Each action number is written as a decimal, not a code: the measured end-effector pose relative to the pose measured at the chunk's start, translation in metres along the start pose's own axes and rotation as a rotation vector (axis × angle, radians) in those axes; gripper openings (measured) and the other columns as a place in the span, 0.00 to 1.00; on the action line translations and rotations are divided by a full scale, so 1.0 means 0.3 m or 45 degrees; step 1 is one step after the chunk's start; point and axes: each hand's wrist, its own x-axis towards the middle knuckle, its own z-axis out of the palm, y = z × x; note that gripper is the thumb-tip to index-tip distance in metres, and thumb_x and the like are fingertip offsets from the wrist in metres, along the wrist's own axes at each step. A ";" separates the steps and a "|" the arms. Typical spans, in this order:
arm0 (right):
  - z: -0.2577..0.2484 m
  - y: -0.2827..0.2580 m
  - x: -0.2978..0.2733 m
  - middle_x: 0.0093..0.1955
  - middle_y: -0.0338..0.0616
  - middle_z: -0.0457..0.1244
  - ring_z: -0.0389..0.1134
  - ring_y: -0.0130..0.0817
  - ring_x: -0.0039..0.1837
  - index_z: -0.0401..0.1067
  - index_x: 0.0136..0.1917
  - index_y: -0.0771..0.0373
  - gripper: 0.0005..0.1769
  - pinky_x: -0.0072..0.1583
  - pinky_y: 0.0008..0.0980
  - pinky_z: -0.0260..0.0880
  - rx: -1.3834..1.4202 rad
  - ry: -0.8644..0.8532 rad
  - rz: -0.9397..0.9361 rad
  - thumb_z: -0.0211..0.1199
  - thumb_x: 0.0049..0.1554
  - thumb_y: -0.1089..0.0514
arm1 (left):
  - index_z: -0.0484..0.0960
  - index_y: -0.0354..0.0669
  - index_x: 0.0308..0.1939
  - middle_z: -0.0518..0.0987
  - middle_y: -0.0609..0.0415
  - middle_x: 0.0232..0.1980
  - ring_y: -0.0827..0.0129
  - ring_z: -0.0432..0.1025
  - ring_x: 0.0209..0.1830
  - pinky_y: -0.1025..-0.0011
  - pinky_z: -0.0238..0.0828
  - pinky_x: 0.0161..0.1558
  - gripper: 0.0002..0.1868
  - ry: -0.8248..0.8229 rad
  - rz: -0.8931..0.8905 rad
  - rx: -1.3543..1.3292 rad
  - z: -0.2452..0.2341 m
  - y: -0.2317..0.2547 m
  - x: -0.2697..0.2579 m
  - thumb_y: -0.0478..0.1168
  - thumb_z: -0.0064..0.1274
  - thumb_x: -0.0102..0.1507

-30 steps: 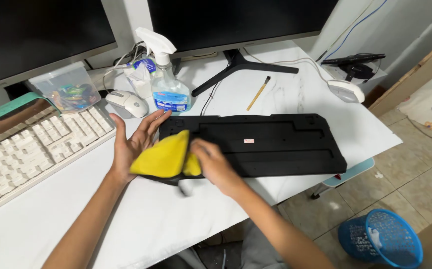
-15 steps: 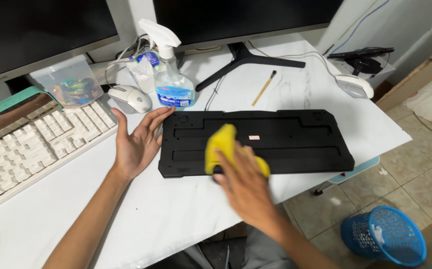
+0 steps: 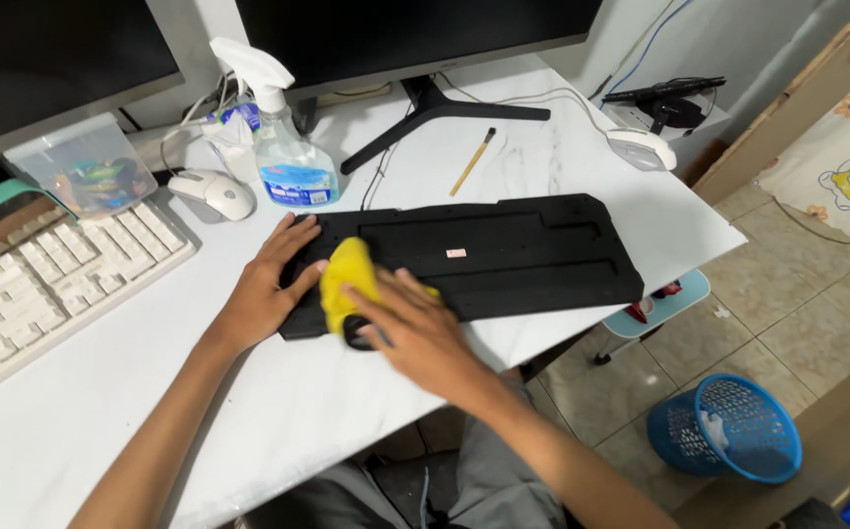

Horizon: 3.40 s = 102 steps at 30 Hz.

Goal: Cleaning a computer keyboard using a cloth and a brush.

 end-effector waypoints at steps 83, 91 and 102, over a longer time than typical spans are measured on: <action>-0.654 0.696 -0.358 0.55 0.45 0.68 0.67 0.35 0.53 0.69 0.73 0.55 0.36 0.58 0.34 0.68 0.394 0.146 1.080 0.52 0.56 0.39 | 0.48 0.57 0.80 0.41 0.49 0.84 0.47 0.43 0.79 0.50 0.42 0.75 0.81 -0.433 -0.463 0.660 -0.007 0.306 -0.019 0.74 0.74 0.30; -0.661 0.452 -0.198 0.56 0.40 0.63 0.72 0.38 0.55 0.59 0.79 0.31 0.61 0.57 0.38 0.72 -0.294 -0.335 1.158 0.75 0.34 0.27 | 0.74 0.50 0.64 0.69 0.51 0.69 0.52 0.64 0.65 0.55 0.65 0.64 0.49 -0.065 -0.153 0.283 -0.077 0.331 -0.017 0.47 0.78 0.40; -0.560 0.503 -0.191 0.49 0.37 0.68 0.69 0.32 0.34 0.67 0.73 0.42 0.44 0.32 0.32 0.66 -1.042 0.162 0.210 0.71 0.45 0.36 | 0.80 0.44 0.54 0.78 0.55 0.51 0.62 0.72 0.54 0.63 0.67 0.54 0.27 0.339 0.340 0.222 -0.182 0.744 0.256 0.59 0.63 0.61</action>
